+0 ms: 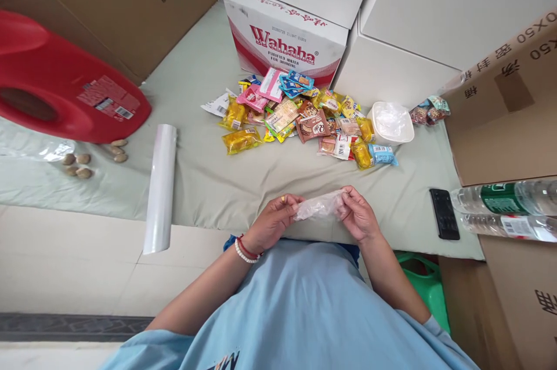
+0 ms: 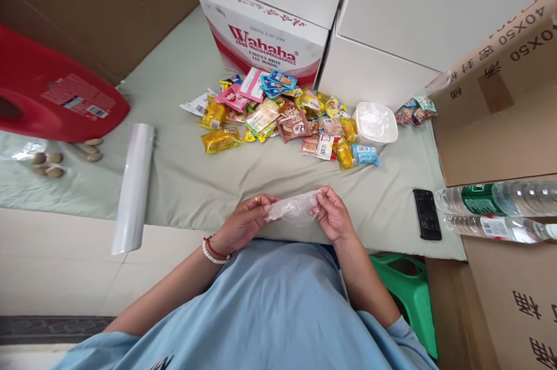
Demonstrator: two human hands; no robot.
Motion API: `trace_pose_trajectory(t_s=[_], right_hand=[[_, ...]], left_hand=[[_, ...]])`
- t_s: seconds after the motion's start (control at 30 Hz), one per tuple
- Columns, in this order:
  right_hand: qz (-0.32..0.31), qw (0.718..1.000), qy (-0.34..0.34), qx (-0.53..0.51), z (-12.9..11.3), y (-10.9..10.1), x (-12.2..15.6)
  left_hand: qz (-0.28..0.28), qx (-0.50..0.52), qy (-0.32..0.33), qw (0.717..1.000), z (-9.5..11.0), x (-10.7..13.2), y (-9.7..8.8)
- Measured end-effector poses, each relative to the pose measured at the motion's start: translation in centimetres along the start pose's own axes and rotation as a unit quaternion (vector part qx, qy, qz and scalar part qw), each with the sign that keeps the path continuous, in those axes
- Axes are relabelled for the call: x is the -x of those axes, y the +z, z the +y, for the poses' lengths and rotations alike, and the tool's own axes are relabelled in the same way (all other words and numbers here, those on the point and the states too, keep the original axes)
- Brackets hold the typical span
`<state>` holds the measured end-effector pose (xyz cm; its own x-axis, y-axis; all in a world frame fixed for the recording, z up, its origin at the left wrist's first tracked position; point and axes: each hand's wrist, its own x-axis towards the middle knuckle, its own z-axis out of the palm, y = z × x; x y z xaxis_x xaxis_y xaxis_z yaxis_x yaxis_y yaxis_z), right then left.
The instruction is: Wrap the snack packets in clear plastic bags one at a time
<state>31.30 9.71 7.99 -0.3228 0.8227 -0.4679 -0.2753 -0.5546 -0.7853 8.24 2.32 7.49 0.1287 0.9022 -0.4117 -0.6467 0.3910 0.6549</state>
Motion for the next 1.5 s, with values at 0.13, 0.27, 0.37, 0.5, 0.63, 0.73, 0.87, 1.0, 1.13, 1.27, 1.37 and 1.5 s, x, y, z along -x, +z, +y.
trace_pose_trajectory(t_s=[0.13,0.27,0.37,0.5,0.63,0.73,0.87,1.0,1.13,1.27,1.37,1.5], right_hand=[[-0.020,0.998,0.029,-0.052,-0.2,0.5,-0.1],[-0.046,0.995,0.036,-0.077,-0.4,0.8,-0.3],[-0.029,0.998,0.010,-0.057,-0.1,1.0,-0.6],[-0.060,0.997,0.033,0.038,0.7,1.2,-0.7],[-0.040,0.996,0.013,0.076,0.6,0.9,-0.7],[-0.007,0.999,-0.014,0.043,-0.4,0.5,-0.5],[-0.003,1.000,-0.011,0.023,-1.4,0.8,-0.3],[-0.027,0.997,0.021,0.065,-1.4,1.8,-0.4],[-0.033,0.992,0.009,0.121,-1.7,1.9,-0.7],[-0.009,0.987,-0.018,0.159,-2.6,0.8,-0.7],[-0.008,0.994,-0.048,0.099,-2.5,0.6,-0.7],[-0.035,0.993,-0.038,0.102,-0.6,1.0,-1.1]], left_hand=[[-0.001,0.081,-0.036,0.996,0.1,-0.2,-0.1],[0.041,0.042,0.013,0.998,0.3,-0.7,-0.7],[0.058,-0.001,0.070,0.996,0.0,-0.8,-0.7],[0.098,-0.059,0.126,0.985,-0.7,-0.9,-0.4],[0.109,-0.080,0.140,0.981,-0.1,-0.8,-0.8],[0.068,-0.062,0.116,0.989,0.8,-0.4,-1.1],[0.004,0.042,0.042,0.998,1.1,-0.4,-0.6],[-0.020,0.061,-0.064,0.996,0.2,-1.4,0.3],[-0.034,-0.008,-0.092,0.995,-0.4,-2.3,0.4],[0.028,-0.042,-0.004,0.999,0.0,-2.6,0.1],[0.050,-0.019,0.028,0.998,0.3,-2.7,0.4],[0.060,0.023,0.048,0.997,0.5,-2.5,1.3]])
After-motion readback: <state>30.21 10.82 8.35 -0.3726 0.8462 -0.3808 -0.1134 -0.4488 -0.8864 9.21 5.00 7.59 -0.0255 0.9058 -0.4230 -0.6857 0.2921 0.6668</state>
